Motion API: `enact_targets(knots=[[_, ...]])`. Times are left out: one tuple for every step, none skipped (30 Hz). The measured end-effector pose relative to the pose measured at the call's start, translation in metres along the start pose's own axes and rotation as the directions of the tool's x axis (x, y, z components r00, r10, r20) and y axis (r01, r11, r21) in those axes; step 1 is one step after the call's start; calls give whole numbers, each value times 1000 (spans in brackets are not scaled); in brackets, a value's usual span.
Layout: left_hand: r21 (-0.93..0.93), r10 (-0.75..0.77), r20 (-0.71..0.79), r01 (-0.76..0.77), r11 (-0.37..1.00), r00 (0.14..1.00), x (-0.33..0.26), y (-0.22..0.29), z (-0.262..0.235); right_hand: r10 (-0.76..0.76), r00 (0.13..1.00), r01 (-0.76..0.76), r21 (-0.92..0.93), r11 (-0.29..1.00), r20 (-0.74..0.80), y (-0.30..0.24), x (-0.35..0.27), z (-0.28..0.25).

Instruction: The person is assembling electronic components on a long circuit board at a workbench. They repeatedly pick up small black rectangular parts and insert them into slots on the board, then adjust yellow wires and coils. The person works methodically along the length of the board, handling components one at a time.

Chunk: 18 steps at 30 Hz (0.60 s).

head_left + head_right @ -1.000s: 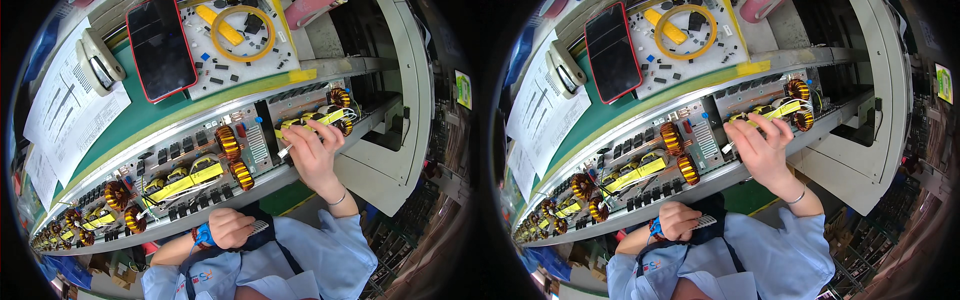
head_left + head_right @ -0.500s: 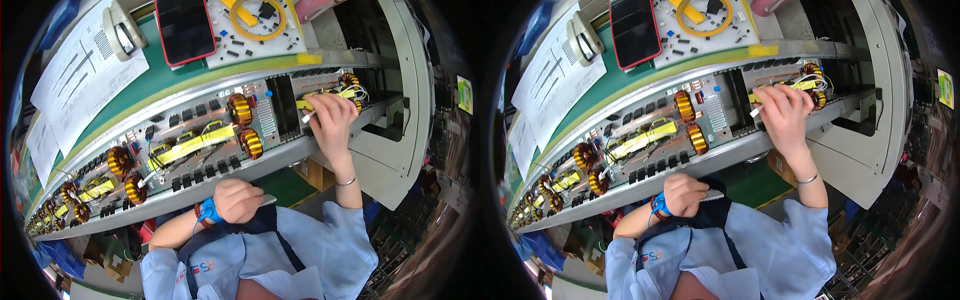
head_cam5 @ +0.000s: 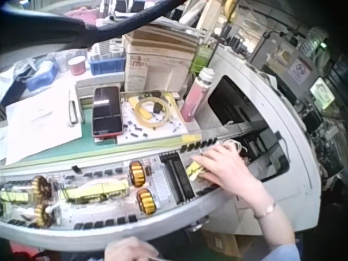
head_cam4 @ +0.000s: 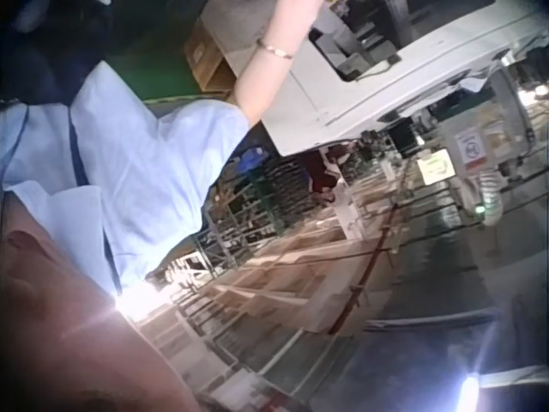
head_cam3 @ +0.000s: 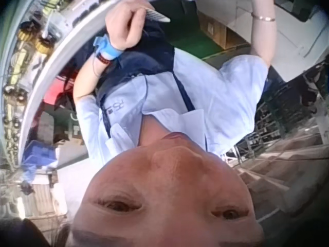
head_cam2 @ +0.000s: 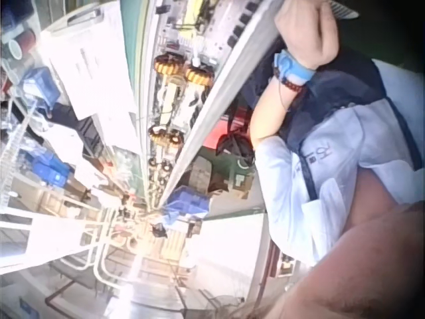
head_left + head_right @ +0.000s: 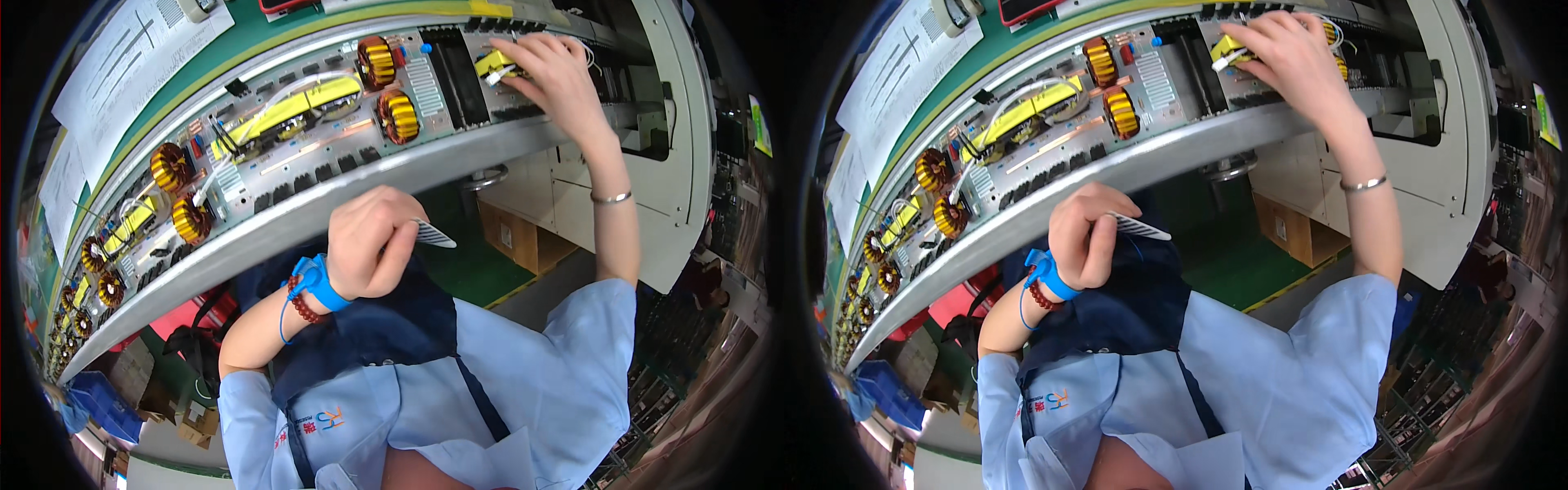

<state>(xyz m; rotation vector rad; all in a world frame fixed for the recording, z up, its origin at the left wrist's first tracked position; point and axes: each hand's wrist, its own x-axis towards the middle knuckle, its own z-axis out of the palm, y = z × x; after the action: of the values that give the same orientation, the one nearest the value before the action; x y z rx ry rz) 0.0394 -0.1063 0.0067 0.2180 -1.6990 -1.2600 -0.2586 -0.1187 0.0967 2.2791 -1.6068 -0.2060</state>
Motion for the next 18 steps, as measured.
enact_targets(knots=[[20,-23,40,22,1000,999,-5,2,-2,-27,999,26,26,999,25,2,2,1],[32,-7,36,6,999,999,-9,3,0,-73,997,74,-12,997,36,1,7,-5],[43,-7,41,5,999,999,-12,5,1,-64,991,64,7,998,115,6,9,-4],[55,-7,44,5,998,999,-15,7,1,-73,992,69,44,997,99,2,12,-7],[67,-7,47,4,998,999,-18,9,1,-81,993,74,80,994,82,-2,16,-10],[80,-5,51,1,997,999,-20,10,2,-86,993,77,113,991,82,-2,17,-13],[87,-4,53,-1,996,999,-22,11,3,-93,994,85,112,990,63,-3,14,-11],[94,-3,56,-2,996,998,-23,13,4,-98,994,93,111,989,45,-1,12,-9],[103,-2,56,-4,995,998,-24,14,5,-107,994,104,110,988,24,0,12,-6],[102,10,35,-13,995,999,-24,14,7,-124,992,122,114,986,7,0,13,-4],[100,21,14,-23,995,1000,-24,13,9,-118,993,118,113,987,-5,-2,12,-2],[98,35,-8,-34,995,999,-24,13,10,-113,993,115,111,987,-18,-2,10,0],[105,34,-5,-33,994,999,-24,14,11,-107,994,110,108,988,-30,-3,8,3],[113,34,-2,-33,993,999,-24,14,11,-97,994,101,78,992,-51,-4,6,4],[121,33,1,-33,992,999,-24,15,12,-88,994,92,67,994,-64,-5,5,6],[124,29,2,-29,992,1000,-24,16,12,-77,994,81,56,995,-78,-6,4,8],[128,26,4,-26,991,1000,-24,16,13,-65,994,69,45,997,-92,-7,2,10],[131,31,6,-31,991,1000,-23,17,13,-61,994,66,45,997,-94,-7,2,9]])
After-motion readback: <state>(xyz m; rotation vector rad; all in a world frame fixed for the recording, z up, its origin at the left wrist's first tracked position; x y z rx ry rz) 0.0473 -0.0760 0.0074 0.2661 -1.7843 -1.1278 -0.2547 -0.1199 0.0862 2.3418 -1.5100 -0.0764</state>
